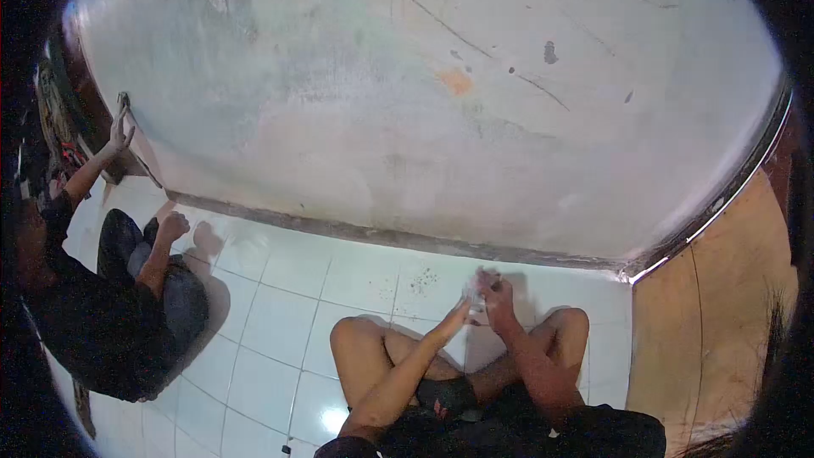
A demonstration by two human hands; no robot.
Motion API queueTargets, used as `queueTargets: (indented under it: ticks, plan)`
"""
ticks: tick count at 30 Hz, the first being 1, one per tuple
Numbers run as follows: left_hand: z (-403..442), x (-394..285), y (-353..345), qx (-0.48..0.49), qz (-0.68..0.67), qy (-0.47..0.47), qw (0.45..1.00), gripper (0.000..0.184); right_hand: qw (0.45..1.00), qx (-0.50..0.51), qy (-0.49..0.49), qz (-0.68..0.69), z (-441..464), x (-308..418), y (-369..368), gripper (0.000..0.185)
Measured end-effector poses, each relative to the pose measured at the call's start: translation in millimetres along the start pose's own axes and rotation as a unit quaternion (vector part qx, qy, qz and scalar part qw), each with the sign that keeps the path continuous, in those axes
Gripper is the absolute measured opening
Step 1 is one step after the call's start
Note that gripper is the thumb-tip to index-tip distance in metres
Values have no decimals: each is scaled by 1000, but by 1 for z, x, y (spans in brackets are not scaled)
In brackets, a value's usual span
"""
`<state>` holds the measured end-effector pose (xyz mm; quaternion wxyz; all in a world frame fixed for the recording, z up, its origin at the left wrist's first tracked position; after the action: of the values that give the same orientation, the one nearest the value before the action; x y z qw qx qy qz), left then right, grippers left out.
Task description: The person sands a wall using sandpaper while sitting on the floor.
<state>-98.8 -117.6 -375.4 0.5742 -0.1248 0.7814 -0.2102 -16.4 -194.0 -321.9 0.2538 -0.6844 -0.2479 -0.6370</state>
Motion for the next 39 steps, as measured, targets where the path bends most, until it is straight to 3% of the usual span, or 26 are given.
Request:
queueTargets:
  ticks: [1, 2, 3, 5, 6, 7, 8, 10, 13, 17, 20, 23, 26, 29, 31, 32, 34, 35, 37, 38, 39]
  plan:
    - [13, 17, 15, -20, 11, -23, 999, 57, 998, -1, 38, -51, 2, 20, -6, 34]
    - [25, 18, 26, -18, 109, -50, 993, 53, 993, 6, 106, -59, 9, 82, -25, 32]
    - [34, 19, 33, -15, 205, -75, 976, 50, 950, -23, 176, -257, 22, 105, -16, 32]
    - [26, 7, 28, -5, 352, -107, 930, 46, 930, -41, 230, -284, 50, 154, -13, 30]
    - [11, -12, 18, 1, 403, -115, 908, 45, 969, -32, 216, -115, 61, 195, -18, 31]
    - [1, -24, 12, 7, 454, -122, 883, 44, 953, -30, 220, -205, 63, 238, -27, 31]
    - [3, -20, 14, 5, 453, -89, 887, 43, 929, -28, 223, -294, 64, 276, -36, 30]
    - [11, -9, 18, 0, 450, -25, 893, 43, 803, -92, 362, -465, 51, 347, -61, 30]
    - [20, 3, 18, 38, 429, -31, 902, 41, 672, -112, 453, -575, 64, 370, -67, 27]
    - [35, 23, 22, 43, 465, -30, 884, 39, 609, -110, 446, -647, 68, 366, -71, 52]
    - [42, 30, 24, 62, 503, -29, 861, 37, 517, -131, 444, -720, 72, 345, -66, 60]
    - [42, 27, 25, 73, 517, -21, 853, 35, 482, -159, 430, -747, 82, 342, -71, 45]
    - [40, 20, 25, 65, 504, -21, 861, 34, 485, -147, 430, -747, 96, 359, -94, 56]
    - [36, 15, 20, 47, 507, -9, 861, 33, 447, -163, 418, -774, 89, 383, -117, 41]
    - [15, 1, 13, 29, 525, -40, 850, 32, 500, -135, 369, -772, 93, 352, -79, 40]
    - [14, 8, 16, 36, 562, -67, 824, 33, 522, -124, 349, -769, 90, 346, -72, 40]
    - [16, 8, 13, 42, 628, -132, 765, 34, 482, -129, 415, -761, 75, 349, -79, 49]
    - [20, 4, 15, 39, 614, -146, 775, 34, 461, -126, 447, -756, 67, 355, -83, 54]
    - [17, 2, 14, 42, 582, -162, 796, 34, 441, -147, 413, -783, 76, 368, -97, 54]
    - [13, -6, 14, 21, 514, -73, 854, 33, 433, -155, 395, -795, 81, 372, -102, 54]
    - [22, 5, 13, 44, 526, -91, 845, 32, 457, -152, 398, -781, 83, 368, -94, 54]
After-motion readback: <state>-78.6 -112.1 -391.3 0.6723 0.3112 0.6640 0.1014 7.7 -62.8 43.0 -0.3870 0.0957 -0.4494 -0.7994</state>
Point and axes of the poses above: each hand's wrist, its own z-axis towards the middle knuckle, its own y-axis out of the back of the hand, x = y × z, the point moved 7 cm from there along z, towards the middle knuckle, and after that the axes turned 15 degrees about x, right-handed, at the moved point
